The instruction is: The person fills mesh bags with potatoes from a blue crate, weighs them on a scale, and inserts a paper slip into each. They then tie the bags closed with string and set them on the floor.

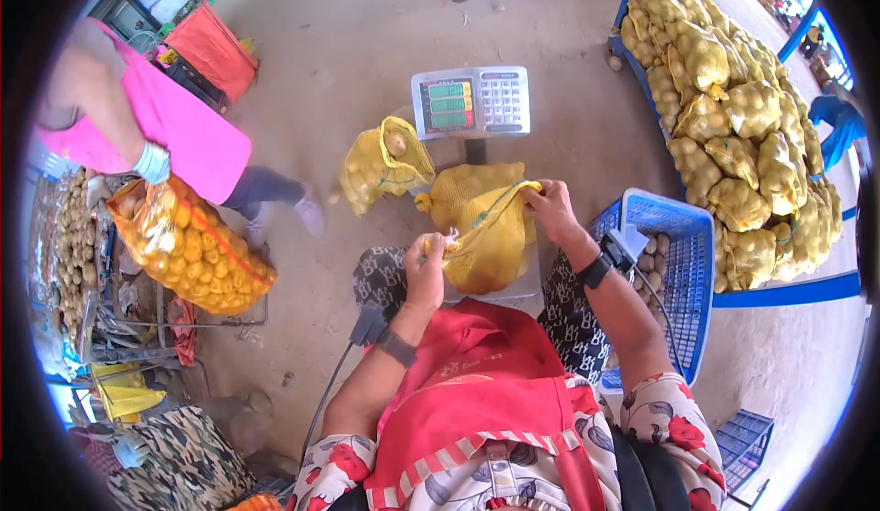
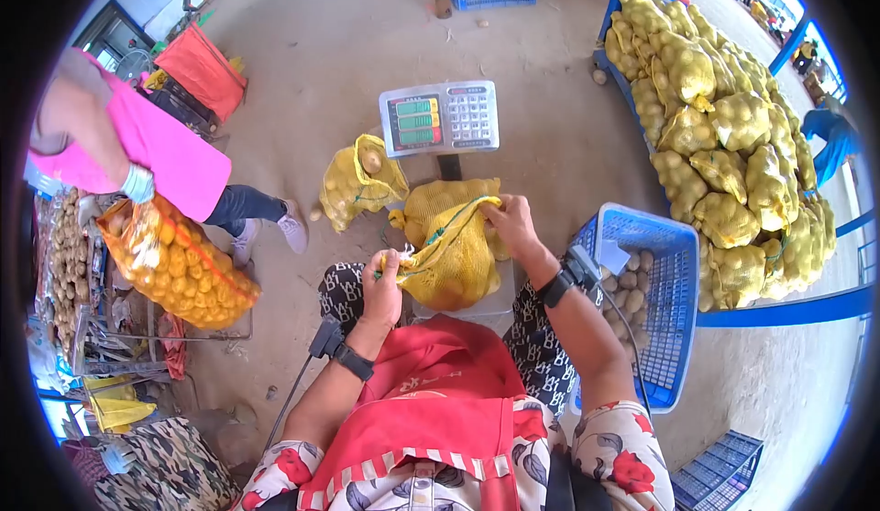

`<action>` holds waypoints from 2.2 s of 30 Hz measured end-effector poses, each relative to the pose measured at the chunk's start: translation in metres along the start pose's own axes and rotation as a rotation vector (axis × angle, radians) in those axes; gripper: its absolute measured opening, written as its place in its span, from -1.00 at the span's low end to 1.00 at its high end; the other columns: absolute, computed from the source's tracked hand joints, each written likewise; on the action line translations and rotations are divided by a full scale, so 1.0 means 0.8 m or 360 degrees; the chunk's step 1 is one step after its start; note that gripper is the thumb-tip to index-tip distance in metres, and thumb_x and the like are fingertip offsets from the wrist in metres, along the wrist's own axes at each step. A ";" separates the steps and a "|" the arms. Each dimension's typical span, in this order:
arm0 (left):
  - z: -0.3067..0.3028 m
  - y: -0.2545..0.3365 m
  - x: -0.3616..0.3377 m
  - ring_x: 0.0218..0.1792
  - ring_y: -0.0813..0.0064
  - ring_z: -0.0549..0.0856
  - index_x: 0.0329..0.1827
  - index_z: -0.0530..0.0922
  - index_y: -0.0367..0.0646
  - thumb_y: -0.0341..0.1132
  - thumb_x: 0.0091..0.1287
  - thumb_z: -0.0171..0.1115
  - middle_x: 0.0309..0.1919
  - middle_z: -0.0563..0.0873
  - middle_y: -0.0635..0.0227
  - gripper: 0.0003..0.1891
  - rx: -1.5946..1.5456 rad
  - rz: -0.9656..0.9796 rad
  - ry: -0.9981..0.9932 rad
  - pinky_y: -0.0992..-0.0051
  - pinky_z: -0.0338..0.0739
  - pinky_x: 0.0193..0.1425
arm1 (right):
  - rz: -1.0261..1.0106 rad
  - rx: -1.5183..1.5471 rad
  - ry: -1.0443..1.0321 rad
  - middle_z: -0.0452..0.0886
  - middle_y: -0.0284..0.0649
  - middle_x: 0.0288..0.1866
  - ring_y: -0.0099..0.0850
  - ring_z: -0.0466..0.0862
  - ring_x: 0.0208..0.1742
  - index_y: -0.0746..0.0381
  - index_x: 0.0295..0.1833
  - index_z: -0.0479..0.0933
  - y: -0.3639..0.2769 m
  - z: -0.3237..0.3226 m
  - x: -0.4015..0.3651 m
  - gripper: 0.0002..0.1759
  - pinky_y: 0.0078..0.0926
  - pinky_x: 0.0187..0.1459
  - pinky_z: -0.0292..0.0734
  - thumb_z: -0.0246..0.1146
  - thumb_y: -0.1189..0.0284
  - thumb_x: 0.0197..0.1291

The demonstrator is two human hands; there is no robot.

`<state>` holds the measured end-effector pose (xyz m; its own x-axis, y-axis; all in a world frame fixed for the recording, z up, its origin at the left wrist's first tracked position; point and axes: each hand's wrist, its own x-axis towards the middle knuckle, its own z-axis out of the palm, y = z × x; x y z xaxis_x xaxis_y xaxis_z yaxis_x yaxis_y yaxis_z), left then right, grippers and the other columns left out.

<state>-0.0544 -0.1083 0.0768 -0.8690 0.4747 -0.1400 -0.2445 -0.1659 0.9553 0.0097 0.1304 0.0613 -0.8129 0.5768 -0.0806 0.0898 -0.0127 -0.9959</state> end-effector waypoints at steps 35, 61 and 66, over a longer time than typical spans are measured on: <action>0.016 0.031 0.020 -0.52 0.63 0.58 -0.20 0.53 -0.23 -0.15 0.23 0.21 -0.46 0.59 0.39 -0.70 0.0417 -0.0469 -0.0217 0.61 0.51 -0.53 | -0.1271 -0.1835 -0.0577 0.46 -0.23 0.11 -0.23 0.35 0.22 0.07 0.01 0.50 -0.061 0.050 -0.052 -0.59 -0.26 0.15 0.30 0.18 0.56 -0.04; -0.003 -0.005 0.093 -0.52 0.64 0.53 -0.36 0.56 -0.30 -0.41 0.05 0.26 -0.51 0.58 0.42 -0.85 0.0620 -0.0018 -0.0482 0.51 0.46 -0.47 | -0.1418 -0.2193 -0.0674 0.63 -0.33 -0.37 -0.31 0.48 0.05 0.10 -0.48 0.59 -0.046 0.012 -0.052 -0.92 -0.23 0.31 0.04 0.20 0.42 -0.17; -0.003 0.020 0.053 -0.58 0.72 0.50 -0.30 0.55 -0.25 -0.45 0.19 0.14 -0.54 0.55 0.48 -0.92 0.0252 -0.0379 -0.0448 0.69 0.42 -0.54 | -0.0692 -0.2061 -0.0376 0.62 -0.24 -0.34 -0.37 0.51 0.03 0.19 -0.38 0.60 -0.074 -0.113 -0.156 -0.86 -0.28 0.17 0.23 0.20 0.48 -0.14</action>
<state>-0.0960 -0.0933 0.0855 -0.6386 0.7058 -0.3067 -0.3367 0.1021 0.9361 0.1577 0.1332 0.1339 -0.9784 0.1870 0.0885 0.1658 0.9646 -0.2052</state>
